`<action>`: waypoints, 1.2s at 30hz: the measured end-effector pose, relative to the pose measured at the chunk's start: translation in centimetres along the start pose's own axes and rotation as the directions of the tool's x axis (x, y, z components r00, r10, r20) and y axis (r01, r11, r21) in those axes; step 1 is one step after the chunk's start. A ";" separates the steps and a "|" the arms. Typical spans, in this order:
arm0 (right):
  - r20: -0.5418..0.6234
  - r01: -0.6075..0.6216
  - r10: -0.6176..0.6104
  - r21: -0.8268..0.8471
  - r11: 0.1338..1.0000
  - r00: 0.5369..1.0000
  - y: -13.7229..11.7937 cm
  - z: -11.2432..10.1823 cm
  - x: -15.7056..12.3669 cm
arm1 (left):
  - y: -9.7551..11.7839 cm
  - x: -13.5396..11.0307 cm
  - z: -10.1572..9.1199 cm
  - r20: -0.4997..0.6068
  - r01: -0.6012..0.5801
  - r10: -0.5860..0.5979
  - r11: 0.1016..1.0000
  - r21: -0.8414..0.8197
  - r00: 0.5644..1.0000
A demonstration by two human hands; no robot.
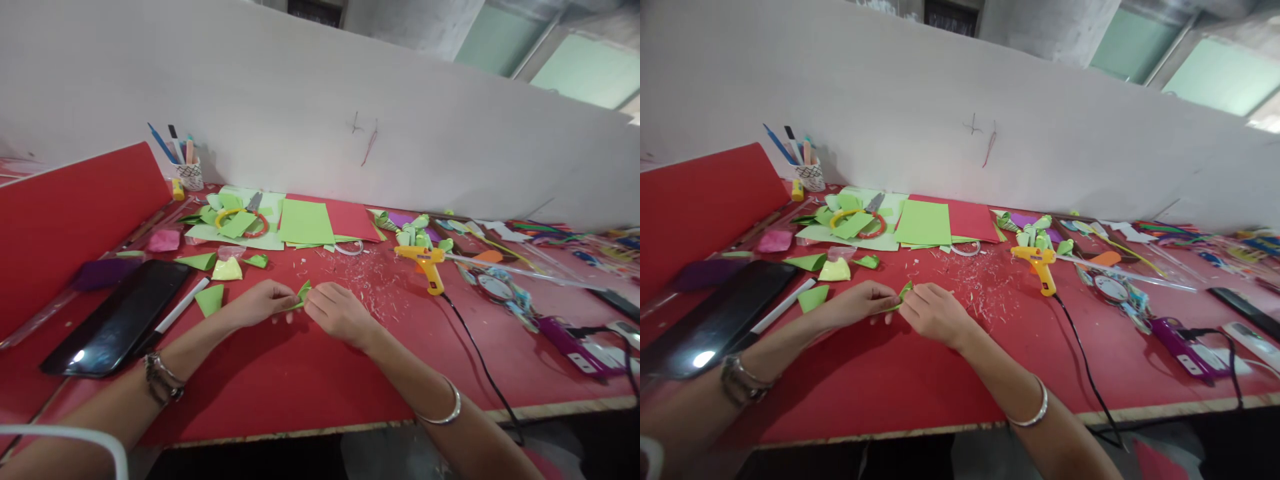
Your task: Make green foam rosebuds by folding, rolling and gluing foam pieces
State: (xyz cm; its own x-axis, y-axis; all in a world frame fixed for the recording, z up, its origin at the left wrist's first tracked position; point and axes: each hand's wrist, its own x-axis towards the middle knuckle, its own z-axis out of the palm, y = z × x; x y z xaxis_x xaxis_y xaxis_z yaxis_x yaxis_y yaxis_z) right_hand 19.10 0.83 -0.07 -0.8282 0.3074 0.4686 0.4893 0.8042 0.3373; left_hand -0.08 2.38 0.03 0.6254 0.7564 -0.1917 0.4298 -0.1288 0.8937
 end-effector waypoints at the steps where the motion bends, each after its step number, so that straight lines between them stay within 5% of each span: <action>1: 0.019 -0.022 0.021 0.036 0.999 1.000 0.1 0.0 0.0 | 0.0 0.0 0.1 -0.019 -0.006 0.006 1.000 0.006 1.000; 8: 0.098 -0.215 0.194 0.302 0.929 0.976 1.1 0.2 -0.4 | 0.2 0.1 0.0 -0.064 0.001 -0.001 1.000 0.006 0.998; 18: 0.173 -0.220 0.172 0.310 0.925 0.970 1.1 0.1 -0.7 | -0.1 -0.2 0.0 0.027 -0.045 0.044 0.998 0.040 0.999; 29: 0.195 -0.263 0.195 0.434 0.862 0.961 1.1 0.4 -0.5 | 0.3 0.0 1.2 -0.195 -0.043 0.077 0.983 0.176 0.978; 36: 0.177 -0.538 0.539 0.547 0.642 0.824 0.4 0.1 -0.2 | 0.2 0.1 1.1 -0.252 -0.066 0.101 0.987 0.143 0.962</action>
State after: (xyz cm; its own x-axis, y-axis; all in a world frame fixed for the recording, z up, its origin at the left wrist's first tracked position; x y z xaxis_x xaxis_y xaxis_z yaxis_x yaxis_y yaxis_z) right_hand 19.40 1.14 -0.12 -0.4668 0.7766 0.4230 0.6099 0.6291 -0.4819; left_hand 0.79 1.66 -0.23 0.4812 0.8766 0.0081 0.4761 -0.2691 0.8372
